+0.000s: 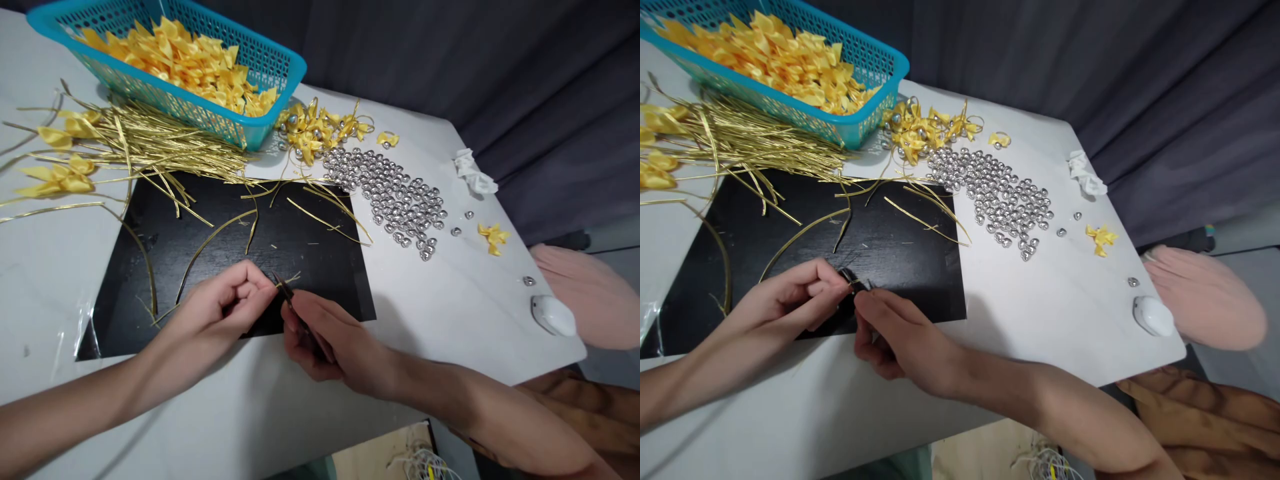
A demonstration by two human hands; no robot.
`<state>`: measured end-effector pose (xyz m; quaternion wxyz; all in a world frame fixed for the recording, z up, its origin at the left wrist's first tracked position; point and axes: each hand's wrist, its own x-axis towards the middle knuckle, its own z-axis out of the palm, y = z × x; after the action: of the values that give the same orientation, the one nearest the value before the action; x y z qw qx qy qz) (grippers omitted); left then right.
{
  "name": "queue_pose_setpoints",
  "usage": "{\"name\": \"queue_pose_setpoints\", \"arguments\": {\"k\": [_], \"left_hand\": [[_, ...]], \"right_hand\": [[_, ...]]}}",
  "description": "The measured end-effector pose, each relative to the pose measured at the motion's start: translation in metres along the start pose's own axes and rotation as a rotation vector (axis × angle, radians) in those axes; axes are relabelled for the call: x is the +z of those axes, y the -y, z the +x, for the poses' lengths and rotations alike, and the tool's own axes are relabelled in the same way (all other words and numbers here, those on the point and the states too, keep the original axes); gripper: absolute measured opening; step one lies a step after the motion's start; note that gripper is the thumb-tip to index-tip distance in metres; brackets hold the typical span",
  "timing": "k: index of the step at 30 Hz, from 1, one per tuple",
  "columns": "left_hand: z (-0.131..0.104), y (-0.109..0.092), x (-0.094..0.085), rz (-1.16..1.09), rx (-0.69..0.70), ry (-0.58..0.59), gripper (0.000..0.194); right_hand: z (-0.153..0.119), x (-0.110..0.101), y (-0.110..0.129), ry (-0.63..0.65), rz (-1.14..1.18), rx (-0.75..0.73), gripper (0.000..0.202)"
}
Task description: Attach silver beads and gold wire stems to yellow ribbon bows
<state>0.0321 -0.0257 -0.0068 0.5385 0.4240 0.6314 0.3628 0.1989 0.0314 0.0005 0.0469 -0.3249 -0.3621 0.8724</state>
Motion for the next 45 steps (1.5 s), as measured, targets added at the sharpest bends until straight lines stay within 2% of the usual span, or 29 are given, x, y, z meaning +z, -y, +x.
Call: {"name": "queue_pose_setpoints", "arguments": {"k": [4,12,20,32,37,39,40,45], "left_hand": [[0.001,0.000,0.000,0.025,-0.018,0.045,0.034],[-0.001,0.002,0.000,0.042,-0.024,0.044,0.033],[0.001,-0.003,0.001,0.027,-0.013,0.015,0.032],[0.001,0.000,0.000,0.037,-0.015,0.059,0.033],[-0.001,-0.001,-0.001,0.049,-0.029,0.044,0.033],[-0.001,0.000,-0.001,0.044,-0.033,0.038,0.033],[-0.002,0.000,-0.001,0.039,-0.036,0.040,0.033],[-0.003,0.001,-0.002,0.056,0.016,0.041,0.030]], "right_hand": [[0.001,-0.001,-0.001,0.010,-0.020,-0.028,0.040],[0.003,-0.001,-0.002,0.003,-0.011,-0.054,0.039],[0.002,0.002,0.002,-0.108,0.096,0.006,0.035],[0.002,0.000,0.000,-0.027,0.011,0.003,0.037],[0.003,0.000,0.002,-0.145,0.037,0.016,0.038],[0.002,-0.003,0.006,-0.228,-0.083,-0.018,0.041],[0.002,-0.006,0.009,-0.280,-0.217,-0.069,0.042],[0.005,-0.026,0.019,-0.684,-1.300,-0.455,0.026]]}}
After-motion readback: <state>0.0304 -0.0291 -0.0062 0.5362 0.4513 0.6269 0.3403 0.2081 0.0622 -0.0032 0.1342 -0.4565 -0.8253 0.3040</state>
